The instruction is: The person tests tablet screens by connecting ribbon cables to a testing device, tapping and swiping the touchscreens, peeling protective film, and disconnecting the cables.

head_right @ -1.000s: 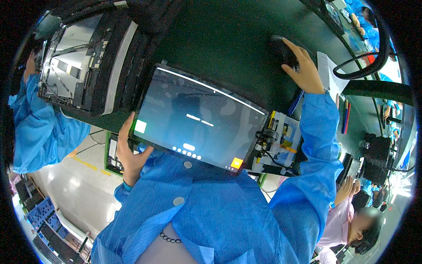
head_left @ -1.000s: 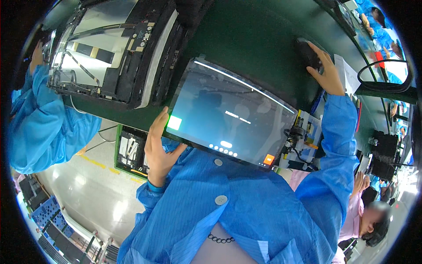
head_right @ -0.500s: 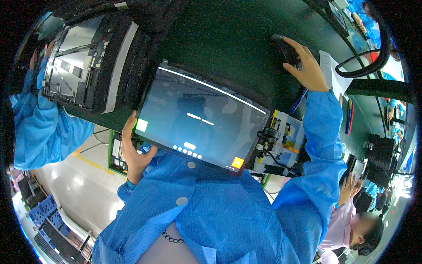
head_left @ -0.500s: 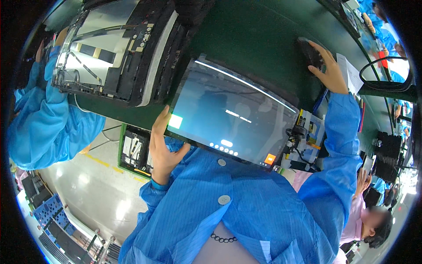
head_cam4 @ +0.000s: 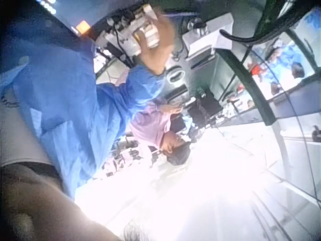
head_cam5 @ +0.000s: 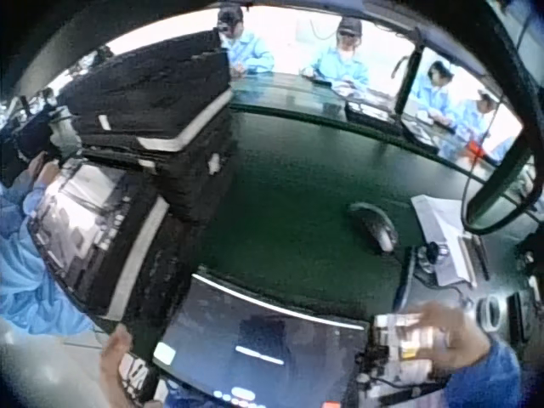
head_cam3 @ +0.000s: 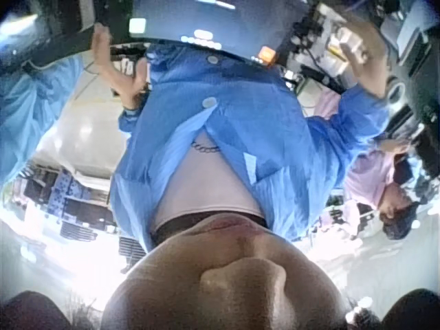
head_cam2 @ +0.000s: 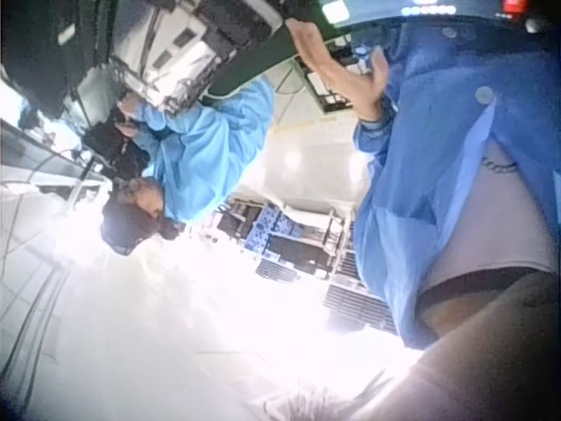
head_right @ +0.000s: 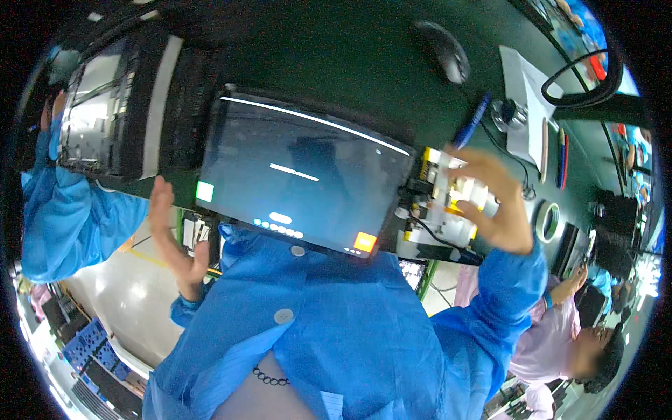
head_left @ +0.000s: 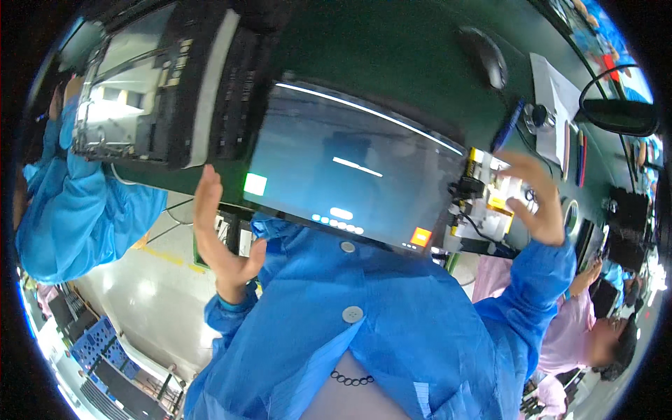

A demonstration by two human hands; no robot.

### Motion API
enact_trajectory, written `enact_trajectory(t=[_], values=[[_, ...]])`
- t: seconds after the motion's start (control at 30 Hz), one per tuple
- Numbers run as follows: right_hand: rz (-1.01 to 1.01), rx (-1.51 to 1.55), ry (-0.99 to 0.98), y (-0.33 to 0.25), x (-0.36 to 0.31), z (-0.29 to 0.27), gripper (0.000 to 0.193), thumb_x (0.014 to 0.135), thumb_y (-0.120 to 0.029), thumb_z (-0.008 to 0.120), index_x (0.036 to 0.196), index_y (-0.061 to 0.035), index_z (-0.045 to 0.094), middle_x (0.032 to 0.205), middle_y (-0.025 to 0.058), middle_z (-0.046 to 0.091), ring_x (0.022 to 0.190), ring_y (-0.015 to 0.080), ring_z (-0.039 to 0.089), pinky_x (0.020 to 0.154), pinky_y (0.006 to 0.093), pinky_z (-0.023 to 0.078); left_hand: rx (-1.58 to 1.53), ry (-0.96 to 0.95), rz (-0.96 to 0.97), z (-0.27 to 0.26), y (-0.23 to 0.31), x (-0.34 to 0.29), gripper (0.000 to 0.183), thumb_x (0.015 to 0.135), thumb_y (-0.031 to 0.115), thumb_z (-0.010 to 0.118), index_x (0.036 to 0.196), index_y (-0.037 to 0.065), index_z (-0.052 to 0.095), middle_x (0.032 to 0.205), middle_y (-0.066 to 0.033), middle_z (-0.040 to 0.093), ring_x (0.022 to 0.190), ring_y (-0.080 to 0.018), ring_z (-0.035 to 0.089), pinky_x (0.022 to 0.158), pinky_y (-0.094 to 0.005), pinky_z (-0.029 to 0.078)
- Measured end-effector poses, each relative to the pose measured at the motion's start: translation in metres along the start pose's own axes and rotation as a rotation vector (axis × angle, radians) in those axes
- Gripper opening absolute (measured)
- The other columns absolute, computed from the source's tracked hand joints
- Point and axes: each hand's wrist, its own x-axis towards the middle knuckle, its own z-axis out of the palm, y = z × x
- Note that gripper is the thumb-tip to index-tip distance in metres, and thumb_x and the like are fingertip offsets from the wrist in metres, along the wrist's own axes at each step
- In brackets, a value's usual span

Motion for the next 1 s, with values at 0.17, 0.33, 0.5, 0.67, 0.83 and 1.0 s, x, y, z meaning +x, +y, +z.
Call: enact_trajectory(t=[0.17,0.33,0.5,0.67,0.83,1.0], values=[[-0.12,-0.349,0.144,-0.014,-0.032,0.058,0.028,0.064,-0.015,0.074,0.087,-0.0041,0.061,0.081,0.0088,0.057,0.074,0.0269,0.054,0.066,0.0375,0.043,0.139,-0.317,0.222,0.025,0.076,0.084,0.07,0.068,0.035,0.069,0.127,0.003,0.05,0.134,-0.019,0.046,0.124,-0.033,0.044,0.107,-0.0526,0.022],[-0.218,-0.53,0.206,-0.01,-0.024,0.076,0.024,0.067,-0.02,0.071,0.079,-0.0053,0.055,0.074,0.0048,0.052,0.067,0.0215,0.052,0.059,0.0328,0.041,0.183,-0.679,0.224,0.104,0.123,0.091,0.108,0.063,0.045,0.075,0.14,-0.008,0.022,0.142,-0.0273,0.028,0.135,-0.0361,0.027,0.113,-0.0483,0.012],[-0.257,-0.528,0.214,-0.002,-0.03,0.082,0.02,0.069,-0.018,0.067,0.075,-0.006,0.053,0.071,0.0041,0.051,0.066,0.0196,0.052,0.058,0.0319,0.041,0.221,-0.697,0.256,0.139,0.129,0.086,0.107,0.057,0.041,0.079,0.136,-0.008,0.026,0.141,-0.0286,0.029,0.135,-0.0361,0.027,0.114,-0.0448,0.013],[-0.343,-0.497,0.198,0.002,-0.033,0.078,0.017,0.07,-0.016,0.064,0.074,-0.0068,0.05,0.069,0.0039,0.05,0.066,0.0191,0.052,0.06,0.0313,0.04,0.225,-0.711,0.232,0.139,0.127,0.082,0.104,0.053,0.036,0.08,0.134,-0.007,0.03,0.141,-0.0266,0.03,0.135,-0.0352,0.028,0.114,-0.0448,0.013],[-0.368,-0.454,0.172,0.012,-0.03,0.075,0.013,0.073,-0.015,0.061,0.076,-0.0076,0.051,0.068,0.0037,0.049,0.065,0.0198,0.052,0.061,0.0317,0.04,0.224,-0.719,0.222,0.136,0.127,0.083,0.105,0.052,0.034,0.081,0.134,-0.007,0.03,0.142,-0.026,0.03,0.134,-0.0354,0.028,0.114,-0.045,0.014],[-0.229,-0.291,0.198,0.022,-0.063,0.053,0.016,0.07,-0.012,0.07,0.079,-0.005,0.058,0.072,0.0067,0.056,0.068,0.0231,0.055,0.062,0.0366,0.044,0.233,-0.743,0.209,0.133,0.122,0.084,0.105,0.052,0.033,0.082,0.134,-0.006,0.03,0.142,-0.026,0.029,0.134,-0.0355,0.028,0.114,-0.0455,0.014]])
